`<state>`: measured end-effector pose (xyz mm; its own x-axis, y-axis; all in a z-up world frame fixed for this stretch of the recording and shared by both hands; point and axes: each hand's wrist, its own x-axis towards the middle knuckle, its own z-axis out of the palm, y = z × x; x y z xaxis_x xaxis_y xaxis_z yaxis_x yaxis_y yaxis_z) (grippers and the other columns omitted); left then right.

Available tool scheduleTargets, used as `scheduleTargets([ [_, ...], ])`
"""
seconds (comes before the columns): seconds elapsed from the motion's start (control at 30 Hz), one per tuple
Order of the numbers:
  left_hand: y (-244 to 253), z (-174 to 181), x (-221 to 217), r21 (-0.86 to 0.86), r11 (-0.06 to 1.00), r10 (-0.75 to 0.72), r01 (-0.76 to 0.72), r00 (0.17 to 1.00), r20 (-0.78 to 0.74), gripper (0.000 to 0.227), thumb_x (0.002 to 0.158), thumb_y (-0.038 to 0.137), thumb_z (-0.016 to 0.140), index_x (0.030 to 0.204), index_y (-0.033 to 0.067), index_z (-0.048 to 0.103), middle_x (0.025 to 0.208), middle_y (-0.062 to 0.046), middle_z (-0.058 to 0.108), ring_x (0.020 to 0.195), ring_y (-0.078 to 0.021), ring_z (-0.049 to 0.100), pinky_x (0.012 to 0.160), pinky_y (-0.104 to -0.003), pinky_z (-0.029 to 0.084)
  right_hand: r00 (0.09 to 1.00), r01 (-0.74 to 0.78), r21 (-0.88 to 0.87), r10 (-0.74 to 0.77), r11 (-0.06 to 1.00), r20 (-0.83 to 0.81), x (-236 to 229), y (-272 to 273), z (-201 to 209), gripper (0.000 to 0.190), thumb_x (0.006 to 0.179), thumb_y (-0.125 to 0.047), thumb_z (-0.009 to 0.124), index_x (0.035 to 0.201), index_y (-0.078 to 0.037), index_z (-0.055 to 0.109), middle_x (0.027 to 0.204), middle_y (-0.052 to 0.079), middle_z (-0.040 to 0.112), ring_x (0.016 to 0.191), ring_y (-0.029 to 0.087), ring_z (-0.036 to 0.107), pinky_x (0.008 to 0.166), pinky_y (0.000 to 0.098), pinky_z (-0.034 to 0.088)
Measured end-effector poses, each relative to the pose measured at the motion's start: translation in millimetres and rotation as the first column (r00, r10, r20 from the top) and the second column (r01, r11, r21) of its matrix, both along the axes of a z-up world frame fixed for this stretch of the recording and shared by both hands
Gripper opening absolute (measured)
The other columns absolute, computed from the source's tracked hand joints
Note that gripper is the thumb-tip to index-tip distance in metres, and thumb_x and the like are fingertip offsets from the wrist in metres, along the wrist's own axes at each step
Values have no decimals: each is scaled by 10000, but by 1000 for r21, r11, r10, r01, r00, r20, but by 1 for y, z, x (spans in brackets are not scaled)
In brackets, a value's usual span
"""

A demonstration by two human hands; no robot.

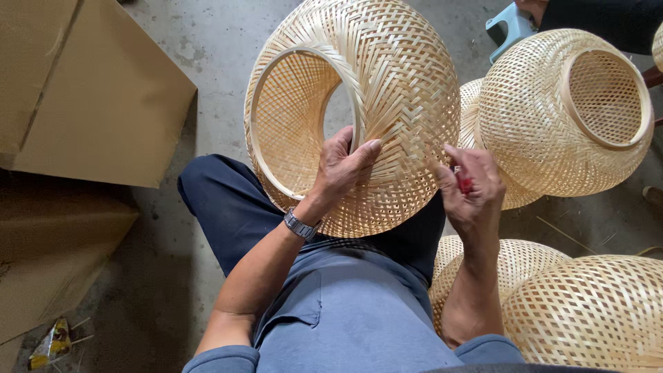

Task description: The person sits on the floor and uses a red utility knife to trim and shape the woven bamboo rim of a basket. They hold the basket steady with one hand while carefully cutting the edges with the other, working on the finishing details of the craft.

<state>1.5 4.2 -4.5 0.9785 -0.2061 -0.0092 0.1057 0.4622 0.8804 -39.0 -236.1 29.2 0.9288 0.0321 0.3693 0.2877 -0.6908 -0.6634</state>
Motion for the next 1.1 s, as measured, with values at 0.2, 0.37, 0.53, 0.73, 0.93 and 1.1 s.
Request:
scheduleTargets([
  [0.2, 4, 3, -3, -19, 999, -27, 26, 999, -24, 224, 1017, 186, 651, 1122, -7, 609, 694, 41, 555, 520, -33, 470, 433, -219, 385, 984, -138, -265, 161, 954, 70, 7, 23, 48, 382, 942, -261, 821, 1291, -132, 731, 1079, 70, 614, 787, 145, 643, 649, 291, 568],
  [0.37, 5, 7, -7, -30, 999, -32, 31, 999, -15, 252, 1031, 188, 657, 1167, -20, 615, 732, 42, 560, 574, -29, 467, 479, -217, 379, 976, -176, -375, 210, 910, 50, 11, 28, 58, 486, 867, -234, 864, 1332, -179, 731, 1092, 78, 610, 779, 174, 666, 668, 323, 588],
  [0.53, 5, 6, -10, -11, 999, -33, 33, 999, 6, 258, 1036, 189, 660, 1181, -21, 623, 756, 38, 578, 608, -28, 489, 508, -211, 401, 971, -154, -405, 215, 901, 108, 11, 25, 47, 474, 849, -183, 877, 1302, -173, 738, 1096, 74, 612, 791, 191, 672, 649, 332, 568],
  [0.73, -1, 2, -6, 38, 999, -20, 20, 1000, -6, 289, 972, 132, 713, 1197, -26, 621, 991, -40, 729, 851, -76, 694, 738, -233, 607, 959, -127, -442, 223, 888, 173, 12, 23, 41, 395, 872, -229, 894, 1234, -159, 752, 1076, 62, 606, 763, 189, 639, 642, 340, 556],
  [0.93, 1, -3, -7, 122, 993, -14, 6, 998, 64, 320, 978, 149, 728, 1216, -32, 614, 997, -70, 737, 858, -89, 695, 738, -234, 604, 972, -201, -223, 222, 954, 74, 9, 25, 46, 399, 884, -261, 859, 1238, -123, 739, 1161, 65, 587, 914, 157, 636, 733, 294, 613],
  [1.1, 2, -3, -8, 123, 992, -18, 10, 998, 66, 358, 966, 167, 736, 1230, -33, 600, 1027, -69, 735, 881, -88, 691, 757, -238, 607, 953, -305, -174, 299, 936, -55, 26, 21, 65, 456, 831, -275, 872, 1230, -103, 733, 1122, 66, 523, 964, 188, 606, 795, 322, 598],
])
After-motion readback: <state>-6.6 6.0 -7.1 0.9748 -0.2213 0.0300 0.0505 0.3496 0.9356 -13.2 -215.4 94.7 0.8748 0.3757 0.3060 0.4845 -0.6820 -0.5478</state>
